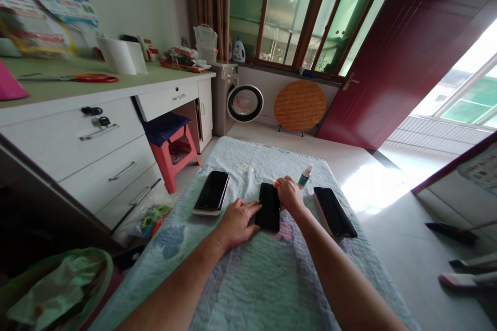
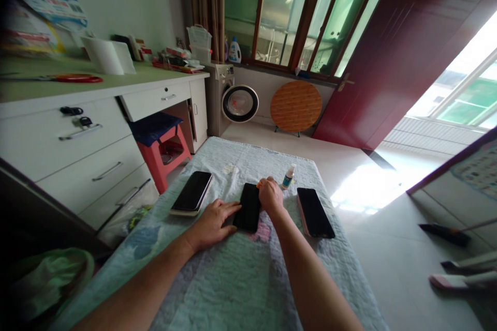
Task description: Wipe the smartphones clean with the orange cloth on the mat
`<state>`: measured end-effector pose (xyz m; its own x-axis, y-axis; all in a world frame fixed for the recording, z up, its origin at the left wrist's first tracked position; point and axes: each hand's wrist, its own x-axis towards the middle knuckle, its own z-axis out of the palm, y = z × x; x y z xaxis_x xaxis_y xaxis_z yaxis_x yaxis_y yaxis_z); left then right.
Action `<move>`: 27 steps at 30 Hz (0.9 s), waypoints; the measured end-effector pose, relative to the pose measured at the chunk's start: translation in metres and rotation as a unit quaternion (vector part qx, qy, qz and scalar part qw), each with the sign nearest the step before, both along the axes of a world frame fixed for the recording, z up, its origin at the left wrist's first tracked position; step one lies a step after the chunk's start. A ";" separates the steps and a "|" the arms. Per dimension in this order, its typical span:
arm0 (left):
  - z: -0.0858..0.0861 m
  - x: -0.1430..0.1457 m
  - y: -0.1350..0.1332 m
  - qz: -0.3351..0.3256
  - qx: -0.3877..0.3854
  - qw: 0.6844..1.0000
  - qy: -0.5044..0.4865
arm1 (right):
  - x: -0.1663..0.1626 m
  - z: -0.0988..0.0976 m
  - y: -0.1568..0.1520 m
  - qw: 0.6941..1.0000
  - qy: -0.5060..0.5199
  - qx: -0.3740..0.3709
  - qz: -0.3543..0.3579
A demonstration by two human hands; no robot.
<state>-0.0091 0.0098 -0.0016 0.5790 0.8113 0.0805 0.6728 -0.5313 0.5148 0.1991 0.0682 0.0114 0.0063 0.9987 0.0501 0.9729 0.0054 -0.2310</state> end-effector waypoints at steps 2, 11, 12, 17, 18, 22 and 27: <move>0.000 0.000 0.000 0.001 -0.001 1.000 0.001 | 0.000 0.000 0.005 1.000 -0.005 -0.008 -0.007; 0.003 0.000 -0.001 0.011 -0.014 1.000 0.011 | -0.018 0.003 0.033 0.997 -0.042 -0.050 0.050; 0.003 0.000 -0.001 0.011 -0.014 1.000 0.012 | -0.022 0.003 0.036 0.996 -0.045 -0.052 0.061; 0.003 0.001 -0.002 0.013 -0.016 1.000 0.018 | -0.038 0.004 0.046 0.991 -0.050 -0.057 0.108; 0.003 0.001 -0.002 0.014 -0.017 1.000 0.019 | -0.039 0.004 0.047 0.990 -0.050 -0.057 0.115; 0.003 0.001 -0.003 0.020 -0.015 1.000 0.018 | -0.033 0.005 0.047 0.989 -0.054 -0.064 0.120; 0.002 0.001 -0.004 0.021 -0.009 1.000 0.011 | -0.007 0.006 0.048 0.989 -0.065 -0.092 0.099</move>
